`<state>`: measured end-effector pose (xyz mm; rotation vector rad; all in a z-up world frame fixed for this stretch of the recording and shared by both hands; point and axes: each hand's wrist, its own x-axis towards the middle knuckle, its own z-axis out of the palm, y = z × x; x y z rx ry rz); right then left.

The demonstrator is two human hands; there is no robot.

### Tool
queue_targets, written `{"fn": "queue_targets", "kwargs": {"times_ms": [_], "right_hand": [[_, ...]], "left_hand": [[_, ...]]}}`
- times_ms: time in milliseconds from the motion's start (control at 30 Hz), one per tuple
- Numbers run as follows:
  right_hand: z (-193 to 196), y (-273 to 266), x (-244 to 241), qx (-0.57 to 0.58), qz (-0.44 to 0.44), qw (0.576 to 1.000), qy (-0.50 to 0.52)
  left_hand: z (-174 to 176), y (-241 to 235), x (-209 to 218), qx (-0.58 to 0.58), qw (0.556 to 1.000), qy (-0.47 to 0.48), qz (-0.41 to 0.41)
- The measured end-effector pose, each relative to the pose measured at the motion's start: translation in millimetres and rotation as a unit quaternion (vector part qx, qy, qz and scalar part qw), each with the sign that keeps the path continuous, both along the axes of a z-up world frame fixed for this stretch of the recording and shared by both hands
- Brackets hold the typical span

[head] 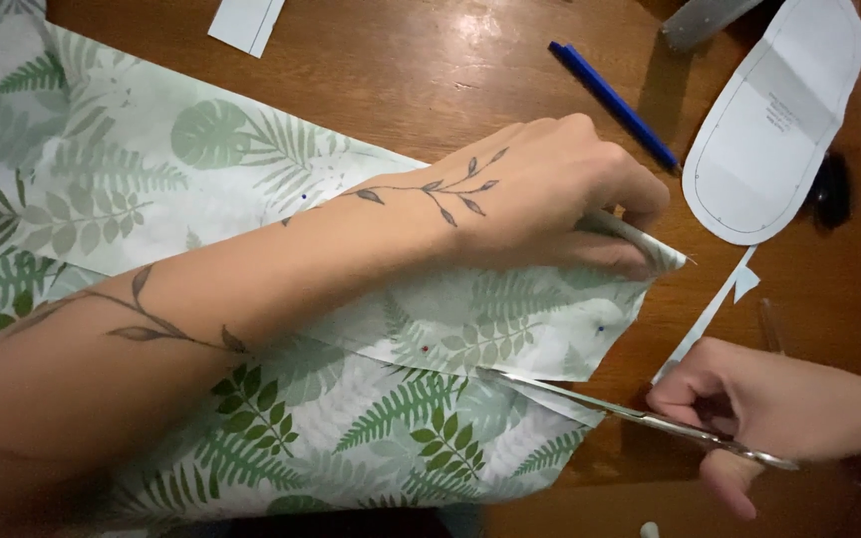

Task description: The person cuts a piece of green leaf-patterned fabric using scissors, following a pinned pattern. They then use a ruler and a blue pen to mark lines on the fabric before cutting again.

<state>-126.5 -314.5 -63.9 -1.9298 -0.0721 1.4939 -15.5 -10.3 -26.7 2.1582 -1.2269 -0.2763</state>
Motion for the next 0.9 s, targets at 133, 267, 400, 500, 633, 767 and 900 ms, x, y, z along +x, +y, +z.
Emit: {"fn": "queue_targets", "kwargs": {"times_ms": [133, 267, 400, 500, 633, 767, 900], "right_hand": [[11, 21, 1, -0.031, -0.005, 0.999, -0.014], [20, 33, 5, -0.047, -0.029, 0.998, 0.02], [10, 15, 2, -0.01, 0.002, 1.0, -0.012], [6, 9, -2, 0.024, -0.004, 1.0, -0.012], [1, 2, -3, 0.057, 0.005, 0.998, -0.039], [6, 7, -1, 0.027, -0.011, 0.999, -0.034], [8, 20, 3, -0.002, 0.003, 1.0, -0.022]], "left_hand": [[-2, 0, 0, -0.019, 1.0, -0.003, 0.001], [-4, -1, 1, -0.023, 1.0, -0.02, -0.008], [-4, 0, 1, -0.028, 0.999, -0.013, -0.007], [-5, -2, 1, -0.018, 1.0, -0.009, -0.011], [-5, -2, 1, -0.006, 1.0, -0.014, -0.008], [0, -1, -1, 0.014, 1.0, 0.006, 0.009], [-1, -1, -1, 0.013, 1.0, 0.001, 0.005]]}}
